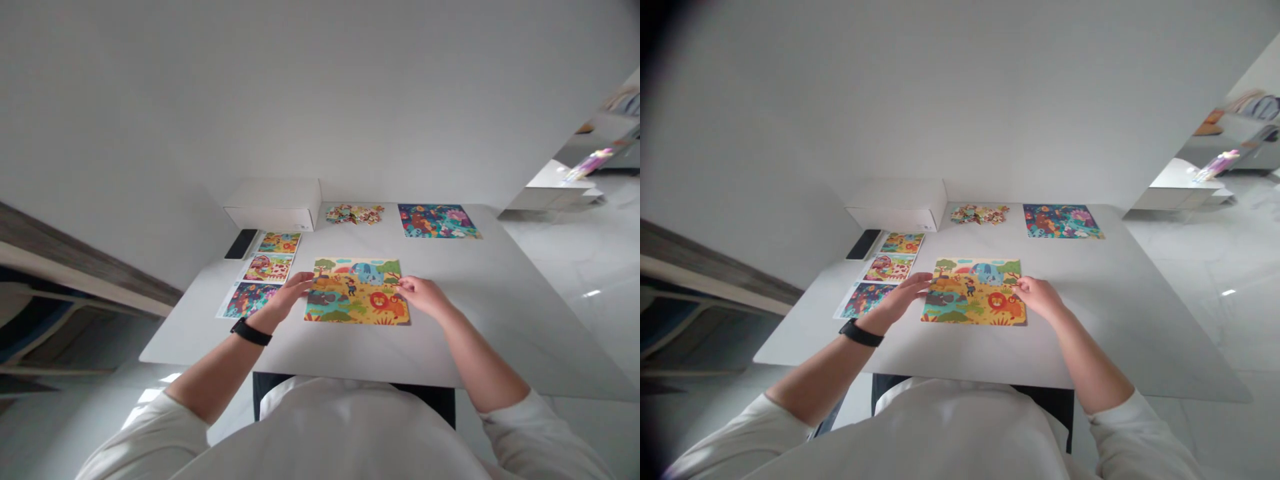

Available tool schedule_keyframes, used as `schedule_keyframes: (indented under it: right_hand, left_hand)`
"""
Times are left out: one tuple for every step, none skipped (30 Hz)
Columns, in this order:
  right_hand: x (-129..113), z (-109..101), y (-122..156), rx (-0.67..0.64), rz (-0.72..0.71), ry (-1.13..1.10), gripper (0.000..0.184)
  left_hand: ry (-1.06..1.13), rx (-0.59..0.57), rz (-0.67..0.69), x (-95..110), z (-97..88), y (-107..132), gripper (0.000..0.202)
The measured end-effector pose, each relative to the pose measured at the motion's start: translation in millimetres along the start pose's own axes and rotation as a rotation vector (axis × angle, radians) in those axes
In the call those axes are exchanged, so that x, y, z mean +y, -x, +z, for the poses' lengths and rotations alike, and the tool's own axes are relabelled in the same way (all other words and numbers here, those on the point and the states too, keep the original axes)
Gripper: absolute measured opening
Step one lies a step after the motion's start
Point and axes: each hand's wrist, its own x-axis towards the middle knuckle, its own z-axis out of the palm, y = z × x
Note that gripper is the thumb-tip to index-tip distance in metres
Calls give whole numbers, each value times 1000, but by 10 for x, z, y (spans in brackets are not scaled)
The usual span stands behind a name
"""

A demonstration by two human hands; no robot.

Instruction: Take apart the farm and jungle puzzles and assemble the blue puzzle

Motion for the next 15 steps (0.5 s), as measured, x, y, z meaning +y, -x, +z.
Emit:
schedule_keyframes:
  right_hand:
    - [-42,10,-36,-29,-5,-7,30]
    - [-73,13,-85,-51,-4,-8,30]
    - [-95,11,-147,-57,2,-8,30]
    - [-108,6,-221,-46,15,-9,30]
    - [-116,-1,-302,-21,36,-21,31]
    - [-122,-8,-386,5,67,-52,32]
    - [-128,-13,-468,25,112,-112,33]
    - [-135,-17,-542,36,169,-203,33]
    - [-144,-20,-603,40,234,-320,32]
    - [-153,-23,-650,40,300,-453,30]
    - [-163,-27,-679,42,359,-590,27]
    - [-171,-33,-693,45,406,-719,24]
    - [-175,-41,-694,48,440,-832,21]
    - [-177,-50,-684,44,462,-928,19]
    - [-175,-58,-668,37,479,-1011,19]
  left_hand:
    - [-14,19,-11,-9,-91,19,50]
    - [-18,32,-21,-16,-174,23,51]
    - [-13,37,-28,-21,-247,14,52]
    - [-1,46,-26,-23,-308,-9,52]
    - [18,56,-19,-22,-354,-44,51]
    - [44,71,-11,-18,-384,-89,51]
    - [78,95,-3,-12,-399,-144,50]
    - [122,115,-2,-2,-401,-205,49]
    - [174,129,-10,10,-391,-270,48]
    - [236,136,-20,24,-375,-335,46]
    - [303,123,-36,39,-357,-398,44]
    - [369,111,-61,55,-339,-456,41]
    - [427,98,-91,71,-325,-509,37]
    - [472,87,-126,86,-317,-556,34]
    - [501,87,-165,100,-315,-597,30]
